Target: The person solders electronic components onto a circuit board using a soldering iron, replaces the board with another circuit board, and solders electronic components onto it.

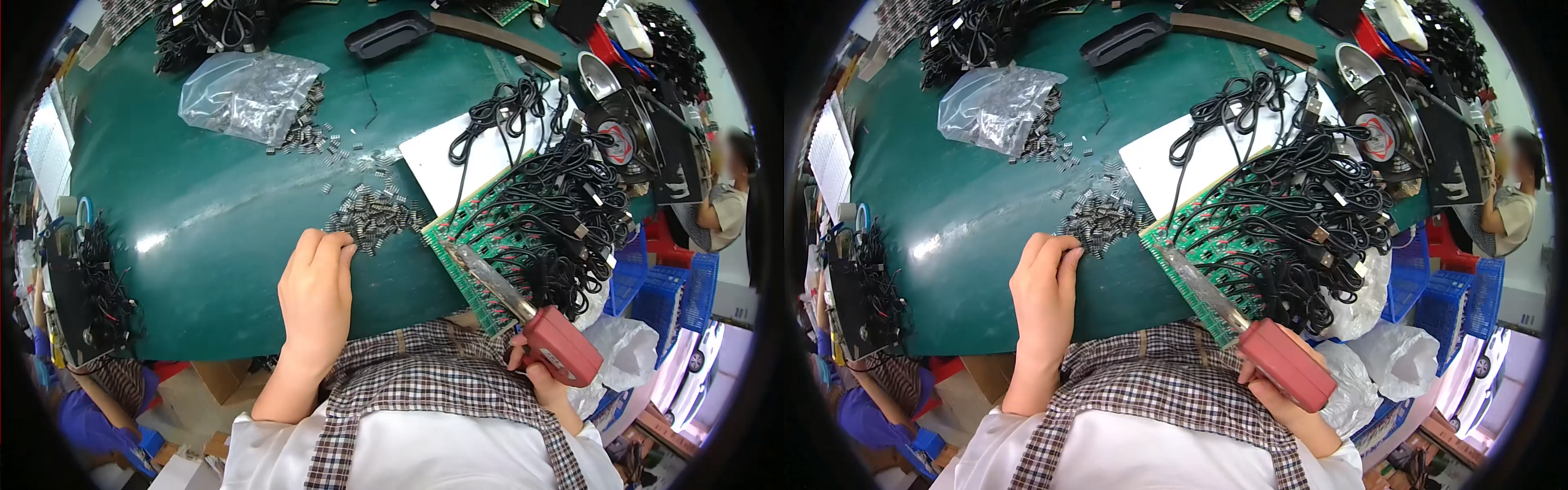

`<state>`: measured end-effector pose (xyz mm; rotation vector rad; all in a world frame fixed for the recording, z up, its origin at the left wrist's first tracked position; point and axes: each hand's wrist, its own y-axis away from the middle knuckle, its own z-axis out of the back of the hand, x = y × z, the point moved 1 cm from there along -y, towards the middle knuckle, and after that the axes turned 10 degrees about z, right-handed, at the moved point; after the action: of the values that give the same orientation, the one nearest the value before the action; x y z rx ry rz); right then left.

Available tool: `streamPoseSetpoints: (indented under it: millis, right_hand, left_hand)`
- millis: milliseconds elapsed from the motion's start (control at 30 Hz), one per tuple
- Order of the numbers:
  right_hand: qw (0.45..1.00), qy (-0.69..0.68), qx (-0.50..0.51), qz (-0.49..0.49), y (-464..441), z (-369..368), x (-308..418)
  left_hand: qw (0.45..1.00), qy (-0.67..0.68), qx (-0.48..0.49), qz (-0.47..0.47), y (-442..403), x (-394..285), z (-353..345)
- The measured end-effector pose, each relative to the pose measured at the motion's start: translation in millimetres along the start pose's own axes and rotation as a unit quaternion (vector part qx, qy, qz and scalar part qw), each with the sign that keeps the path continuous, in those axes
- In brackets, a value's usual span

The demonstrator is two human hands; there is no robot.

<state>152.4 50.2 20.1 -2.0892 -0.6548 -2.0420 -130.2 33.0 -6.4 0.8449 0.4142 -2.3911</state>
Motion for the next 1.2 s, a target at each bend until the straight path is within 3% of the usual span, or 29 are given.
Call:
streamPoseSetpoints:
  millis: [100, 167, 200, 267, 300, 500, 567, 700, 767, 900, 967, 1000, 1067, 1200]
  right_hand:
    - [0.999, -0.027, -0.031, 0.002, 3, -2, -3]
    - [1.000, 0.011, -0.002, 0.019, 4, -1, -1]
    - [1.000, 0.012, -0.003, 0.018, 4, 0, -1]
    - [1.000, 0.011, 0.005, 0.024, 3, 0, -2]
    - [1.000, 0.011, 0.004, 0.025, 3, 0, -1]
    - [0.999, -0.030, -0.019, 0.031, 4, 2, -3]
    - [0.998, -0.042, -0.028, 0.040, 5, 1, -4]
    - [0.998, -0.052, -0.027, 0.032, 3, 1, -3]
    - [0.998, -0.051, -0.017, 0.035, 3, 1, -4]
    - [0.998, -0.045, -0.011, 0.032, 4, 3, -4]
    - [0.998, -0.049, -0.018, 0.034, 4, 3, -5]
    - [0.998, -0.049, -0.018, 0.034, 4, 3, -6]
    - [0.997, -0.061, -0.024, 0.037, 4, 3, -6]
    - [0.998, -0.057, -0.027, 0.023, 4, 3, -5]
  left_hand:
    - [0.999, 0.007, -0.018, -0.034, -1, 3, 4]
    - [0.967, 0.217, 0.059, 0.119, 4, -1, 6]
    - [0.967, 0.218, 0.060, 0.120, 7, -5, 6]
    - [0.837, 0.448, 0.195, 0.246, 11, -13, 2]
    - [0.810, 0.476, 0.211, 0.268, 11, -21, 0]
    - [0.793, 0.495, 0.240, 0.261, 11, -25, -18]
    - [0.914, 0.336, 0.174, 0.146, 12, -18, -16]
    - [0.957, 0.243, 0.152, 0.052, 8, -19, -10]
    - [0.982, 0.156, 0.098, -0.052, 6, -19, -8]
    - [0.978, 0.181, 0.102, -0.026, 7, -21, -2]
    - [0.900, 0.364, 0.183, 0.152, 11, -23, -5]
    - [0.900, 0.364, 0.183, 0.152, 11, -26, -6]
    - [0.835, 0.453, 0.220, 0.223, 13, -32, -11]
    - [0.831, 0.461, 0.249, 0.188, 8, -36, -24]
